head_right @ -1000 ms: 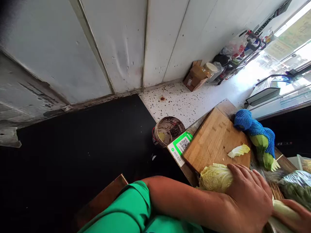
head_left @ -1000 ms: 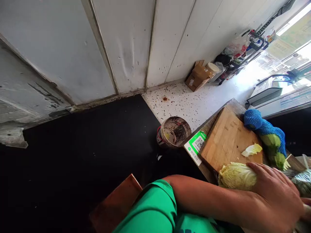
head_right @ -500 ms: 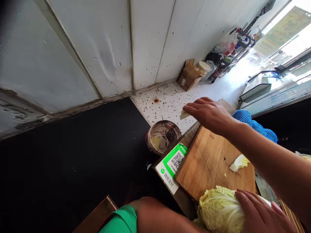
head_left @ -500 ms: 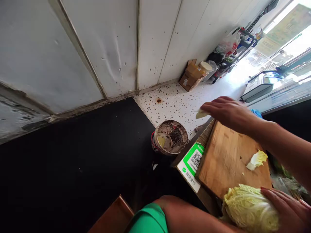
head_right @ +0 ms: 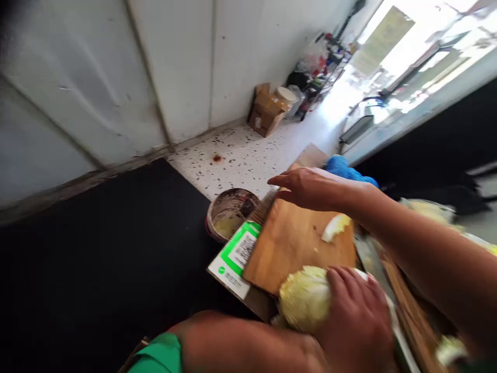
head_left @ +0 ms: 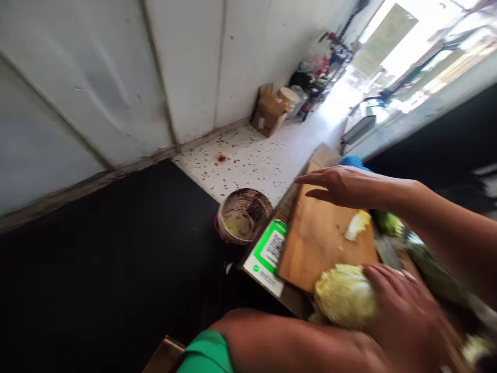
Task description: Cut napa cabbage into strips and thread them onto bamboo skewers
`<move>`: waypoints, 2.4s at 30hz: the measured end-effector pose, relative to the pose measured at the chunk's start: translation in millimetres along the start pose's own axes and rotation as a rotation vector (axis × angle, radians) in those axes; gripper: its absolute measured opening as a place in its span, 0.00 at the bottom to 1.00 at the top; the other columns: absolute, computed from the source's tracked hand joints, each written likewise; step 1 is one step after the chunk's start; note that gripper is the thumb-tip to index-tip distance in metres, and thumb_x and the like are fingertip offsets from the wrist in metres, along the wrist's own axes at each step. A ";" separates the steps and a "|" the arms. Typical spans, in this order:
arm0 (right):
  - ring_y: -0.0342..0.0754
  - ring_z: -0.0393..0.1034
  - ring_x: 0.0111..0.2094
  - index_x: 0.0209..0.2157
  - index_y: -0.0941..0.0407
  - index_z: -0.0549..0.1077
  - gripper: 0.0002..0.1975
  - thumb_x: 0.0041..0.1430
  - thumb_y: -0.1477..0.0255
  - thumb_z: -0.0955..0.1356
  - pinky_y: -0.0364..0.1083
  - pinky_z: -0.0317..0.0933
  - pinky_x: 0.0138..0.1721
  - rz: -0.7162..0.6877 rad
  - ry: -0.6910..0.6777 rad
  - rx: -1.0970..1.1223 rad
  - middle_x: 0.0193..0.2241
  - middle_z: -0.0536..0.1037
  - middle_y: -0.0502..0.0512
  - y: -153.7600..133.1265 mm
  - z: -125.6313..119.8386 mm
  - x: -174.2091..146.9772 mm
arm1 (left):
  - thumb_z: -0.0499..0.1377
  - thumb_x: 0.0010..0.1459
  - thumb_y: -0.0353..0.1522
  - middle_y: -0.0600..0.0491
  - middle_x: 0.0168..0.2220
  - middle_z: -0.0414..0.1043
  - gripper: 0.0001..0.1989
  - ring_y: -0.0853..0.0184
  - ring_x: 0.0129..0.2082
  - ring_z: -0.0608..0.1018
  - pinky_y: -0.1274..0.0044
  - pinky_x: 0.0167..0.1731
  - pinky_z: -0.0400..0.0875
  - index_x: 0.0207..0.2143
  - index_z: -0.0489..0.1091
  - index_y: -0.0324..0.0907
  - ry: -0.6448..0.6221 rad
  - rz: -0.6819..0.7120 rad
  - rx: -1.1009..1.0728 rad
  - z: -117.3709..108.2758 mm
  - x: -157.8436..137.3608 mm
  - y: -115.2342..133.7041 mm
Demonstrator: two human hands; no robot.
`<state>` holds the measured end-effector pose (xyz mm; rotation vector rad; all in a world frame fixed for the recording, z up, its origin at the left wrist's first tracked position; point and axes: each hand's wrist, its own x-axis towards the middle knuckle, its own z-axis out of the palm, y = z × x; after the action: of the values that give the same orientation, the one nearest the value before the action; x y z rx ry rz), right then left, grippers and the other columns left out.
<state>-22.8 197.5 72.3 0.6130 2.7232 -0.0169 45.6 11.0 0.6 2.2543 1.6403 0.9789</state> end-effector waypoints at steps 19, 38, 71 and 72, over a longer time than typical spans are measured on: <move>0.55 0.58 0.53 0.54 0.56 0.57 0.45 0.33 0.61 0.75 0.53 0.55 0.51 0.062 0.432 0.887 0.53 0.62 0.62 -14.9 114.0 -226.2 | 0.57 0.49 0.42 0.46 0.32 0.76 0.18 0.59 0.31 0.77 0.70 0.31 0.71 0.37 0.73 0.39 -0.404 -0.397 -0.594 -101.7 -68.8 -40.3; 0.47 0.69 0.42 0.41 0.52 0.62 0.18 0.56 0.54 0.58 0.56 0.63 0.42 0.457 0.606 2.315 0.38 0.73 0.53 -29.3 159.4 -270.5 | 0.54 0.53 0.40 0.51 0.34 0.76 0.13 0.60 0.34 0.76 0.69 0.38 0.69 0.33 0.74 0.43 -0.174 -0.366 -0.284 -65.0 -83.3 -32.2; 0.62 0.45 0.59 0.56 0.39 0.49 0.38 0.46 0.67 0.70 0.66 0.50 0.53 0.577 1.417 0.318 0.57 0.54 0.54 -141.8 134.9 -249.2 | 0.57 0.35 0.58 0.43 0.48 0.68 0.42 0.52 0.51 0.67 0.64 0.49 0.62 0.49 0.65 0.41 -0.158 -0.511 -1.608 -21.0 -19.2 41.1; 0.61 0.47 0.58 0.56 0.39 0.48 0.37 0.47 0.67 0.69 0.65 0.51 0.53 0.477 1.396 0.303 0.56 0.56 0.54 -148.5 133.9 -249.3 | 0.56 0.33 0.60 0.44 0.46 0.70 0.42 0.51 0.51 0.67 0.63 0.49 0.63 0.45 0.67 0.40 -0.175 -0.559 -1.631 -23.4 -19.0 32.5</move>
<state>170.6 -51.8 21.1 1.9280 3.7409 0.1872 53.5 -23.4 27.4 0.6922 0.6628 1.1649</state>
